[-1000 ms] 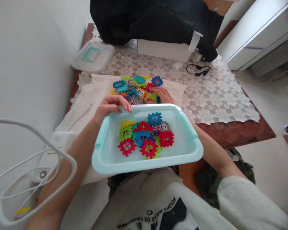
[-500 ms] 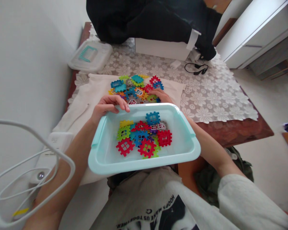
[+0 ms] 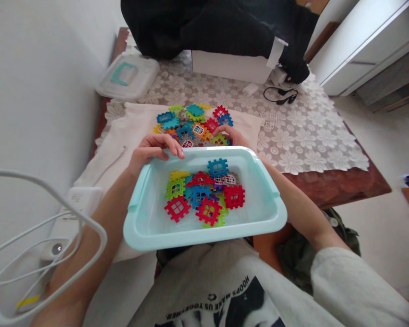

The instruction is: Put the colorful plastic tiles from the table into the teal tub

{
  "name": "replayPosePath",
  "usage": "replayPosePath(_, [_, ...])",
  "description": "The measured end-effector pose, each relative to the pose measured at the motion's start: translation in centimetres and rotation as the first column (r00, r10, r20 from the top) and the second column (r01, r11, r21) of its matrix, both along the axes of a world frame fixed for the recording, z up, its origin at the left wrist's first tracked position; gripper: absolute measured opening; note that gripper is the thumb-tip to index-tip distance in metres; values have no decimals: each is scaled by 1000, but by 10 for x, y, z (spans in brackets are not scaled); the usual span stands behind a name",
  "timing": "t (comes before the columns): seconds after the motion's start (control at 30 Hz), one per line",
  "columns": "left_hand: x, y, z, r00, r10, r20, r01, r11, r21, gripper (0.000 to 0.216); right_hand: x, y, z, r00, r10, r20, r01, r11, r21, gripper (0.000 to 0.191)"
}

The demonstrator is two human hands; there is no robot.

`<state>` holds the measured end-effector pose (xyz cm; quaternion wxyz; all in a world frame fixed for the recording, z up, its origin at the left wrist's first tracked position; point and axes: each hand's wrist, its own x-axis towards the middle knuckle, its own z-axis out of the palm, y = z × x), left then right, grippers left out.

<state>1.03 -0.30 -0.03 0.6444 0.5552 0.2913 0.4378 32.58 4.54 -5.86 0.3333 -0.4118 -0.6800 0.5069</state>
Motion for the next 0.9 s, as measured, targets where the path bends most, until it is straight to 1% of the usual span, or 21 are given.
replayPosePath(0.13, [0,0,0,1000,15,-14,-15,1000,10,1,-1,0,-3,997,35,-69,-38,998,-42,60])
replayPosePath(0.23, [0,0,1,1000,19,-14,-19,1000,16,2,-1,4,-7,997,62,-40,-61,998,24,60])
replayPosePath(0.27, [1,0,1,1000,24,-17,-23,1000,17,2,-1,6,-9,997,70,-23,-69,996,58,56])
replayPosePath(0.37, [1,-1,2,999,26,-29,-25,1000,16,4,-3,14,-17,992,123,3,-122,980,154,35])
replayPosePath(0.43, [1,0,3,1000,10,-23,-10,1000,12,6,-3,18,-24,990,143,-20,-137,972,194,29])
replayPosePath(0.5, [2,0,3,1000,-11,-6,11,1000,1,9,-3,22,-31,987,150,-54,-138,972,192,35])
replayPosePath(0.57, [1,1,3,1000,-21,8,21,1000,-13,11,-2,23,-33,983,163,-83,-150,977,149,43])
replayPosePath(0.63, [0,2,1,1000,-17,6,17,1000,-18,10,-1,20,-31,977,184,-109,-171,979,115,43])
replayPosePath(0.77, [-2,3,-3,1000,-5,-23,5,1000,4,2,0,10,-16,977,165,-133,-156,985,76,29])
replayPosePath(0.9, [-4,3,-5,1000,-6,-7,6,1000,0,3,1,4,-7,985,122,-121,-119,992,28,30])
